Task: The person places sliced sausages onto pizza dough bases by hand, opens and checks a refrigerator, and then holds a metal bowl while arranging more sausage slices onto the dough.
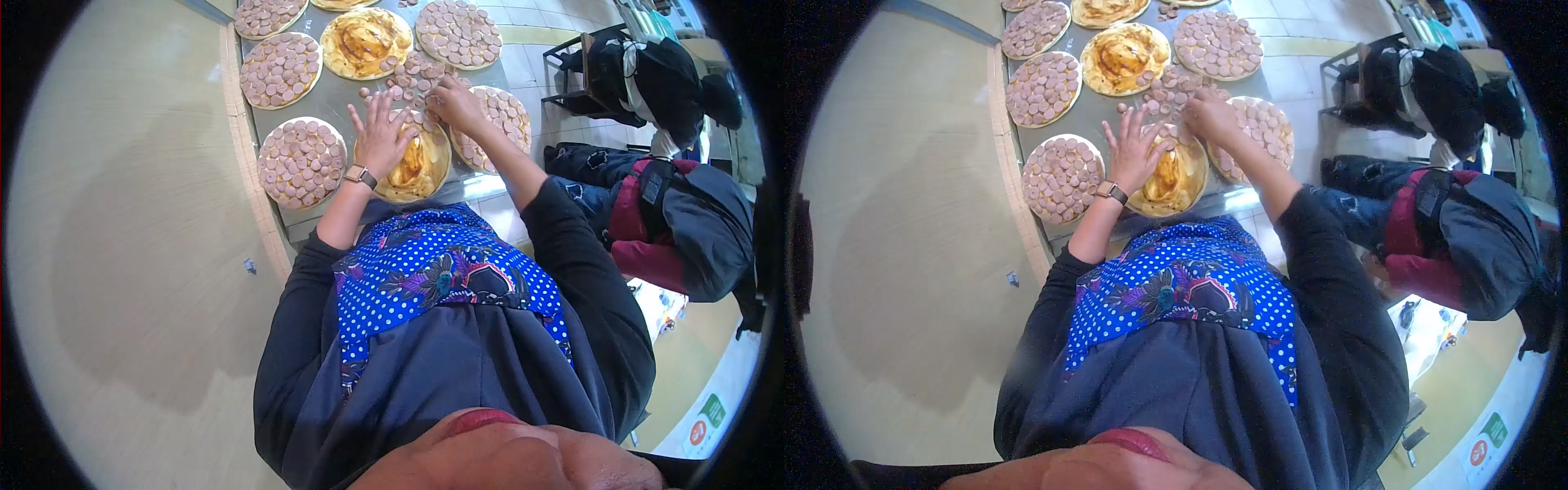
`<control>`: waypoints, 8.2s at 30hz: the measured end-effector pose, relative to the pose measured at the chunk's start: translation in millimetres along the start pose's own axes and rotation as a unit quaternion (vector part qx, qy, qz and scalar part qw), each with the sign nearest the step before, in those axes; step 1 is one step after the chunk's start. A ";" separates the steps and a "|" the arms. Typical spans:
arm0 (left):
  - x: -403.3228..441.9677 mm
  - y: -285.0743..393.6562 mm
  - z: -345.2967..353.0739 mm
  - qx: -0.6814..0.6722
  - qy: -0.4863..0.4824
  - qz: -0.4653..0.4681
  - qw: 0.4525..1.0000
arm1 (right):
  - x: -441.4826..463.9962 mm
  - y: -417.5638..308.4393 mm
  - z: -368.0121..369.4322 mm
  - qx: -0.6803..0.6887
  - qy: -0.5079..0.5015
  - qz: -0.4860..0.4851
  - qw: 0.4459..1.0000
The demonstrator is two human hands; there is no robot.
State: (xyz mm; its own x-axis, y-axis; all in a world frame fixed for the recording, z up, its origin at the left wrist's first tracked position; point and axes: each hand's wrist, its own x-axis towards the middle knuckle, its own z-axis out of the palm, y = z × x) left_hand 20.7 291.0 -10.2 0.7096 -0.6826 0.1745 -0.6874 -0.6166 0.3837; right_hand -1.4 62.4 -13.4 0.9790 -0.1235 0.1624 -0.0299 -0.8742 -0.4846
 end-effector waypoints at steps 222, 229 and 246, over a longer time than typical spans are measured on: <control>-123.4 -28.8 -46.4 -0.054 0.167 -0.186 0.967 | 13.3 -114.9 45.7 0.281 -0.328 0.076 0.899; -128.4 -27.2 -38.3 -0.039 0.145 -0.165 0.975 | 1.1 -137.1 75.8 0.175 -0.273 -0.043 0.945; -107.0 -20.2 -27.1 0.034 0.029 -0.150 0.988 | 80.4 -17.9 44.6 -0.137 -0.003 0.152 0.979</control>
State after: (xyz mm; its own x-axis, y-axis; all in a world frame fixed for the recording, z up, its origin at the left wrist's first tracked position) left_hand -37.1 387.1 -12.0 0.8894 -0.4424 0.1155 -0.4523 -0.8142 0.3641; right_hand 86.8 89.1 -30.0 0.9175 -0.3956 0.0416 -0.3723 -0.8907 -0.2609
